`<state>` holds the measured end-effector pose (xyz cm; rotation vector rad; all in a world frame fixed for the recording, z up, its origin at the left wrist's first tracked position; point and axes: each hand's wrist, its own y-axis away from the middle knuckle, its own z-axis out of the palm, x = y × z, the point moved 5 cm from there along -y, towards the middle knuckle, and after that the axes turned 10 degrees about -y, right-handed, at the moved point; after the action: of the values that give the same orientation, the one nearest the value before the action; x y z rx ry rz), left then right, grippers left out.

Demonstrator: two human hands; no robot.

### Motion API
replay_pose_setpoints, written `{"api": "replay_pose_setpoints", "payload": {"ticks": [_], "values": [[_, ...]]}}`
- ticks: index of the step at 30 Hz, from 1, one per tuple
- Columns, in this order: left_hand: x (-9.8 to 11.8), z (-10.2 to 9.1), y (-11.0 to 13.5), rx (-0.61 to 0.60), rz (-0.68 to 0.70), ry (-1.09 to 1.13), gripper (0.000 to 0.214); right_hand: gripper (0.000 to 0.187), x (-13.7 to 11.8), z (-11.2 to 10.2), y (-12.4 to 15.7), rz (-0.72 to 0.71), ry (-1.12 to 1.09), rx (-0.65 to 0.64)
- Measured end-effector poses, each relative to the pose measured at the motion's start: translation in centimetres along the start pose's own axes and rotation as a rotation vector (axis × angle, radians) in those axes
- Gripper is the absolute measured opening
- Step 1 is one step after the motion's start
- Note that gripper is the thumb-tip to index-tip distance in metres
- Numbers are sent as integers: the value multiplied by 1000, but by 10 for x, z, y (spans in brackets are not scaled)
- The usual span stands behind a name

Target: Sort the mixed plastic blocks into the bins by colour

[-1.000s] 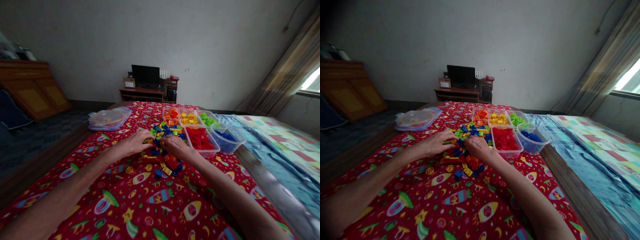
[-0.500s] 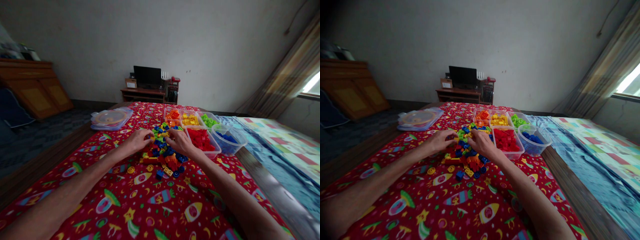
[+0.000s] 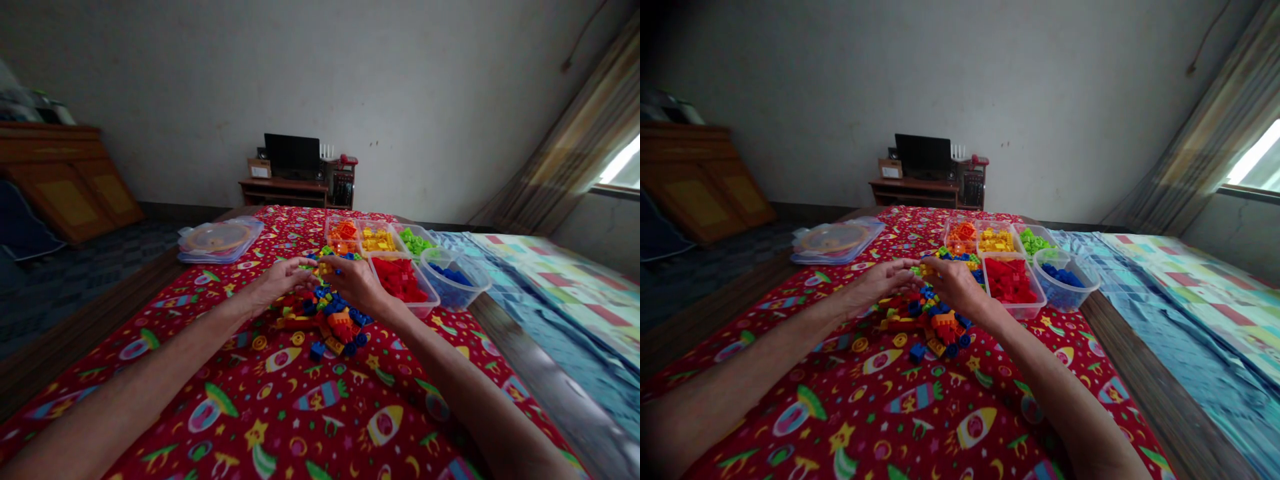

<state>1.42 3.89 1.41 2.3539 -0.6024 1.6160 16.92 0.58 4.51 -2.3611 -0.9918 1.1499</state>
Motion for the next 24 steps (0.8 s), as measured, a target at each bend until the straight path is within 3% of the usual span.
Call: {"api": "replay_pose_setpoints", "payload": {"ticks": [5,8,11,13,16,20,24], "values": [[3,-25,-4,108,79,-250,43,26,48,-60,-19,66,104,217],[-3,-39,-10,129,82,-315,43,29,81,-103,-37,245,274,342],[-12,-50,-15,112,86,-407,42,41,96,-123,-46,407,437,349],[-17,-53,-16,95,84,-485,42,42,92,-119,-44,403,484,330],[-22,-50,-15,84,104,-638,41,32,72,-89,-34,310,407,214],[-28,-32,-14,54,163,-869,36,21,41,-41,-20,237,283,-78],[-28,-18,-15,68,226,-988,28,19,18,-13,-11,252,285,-351]]}}
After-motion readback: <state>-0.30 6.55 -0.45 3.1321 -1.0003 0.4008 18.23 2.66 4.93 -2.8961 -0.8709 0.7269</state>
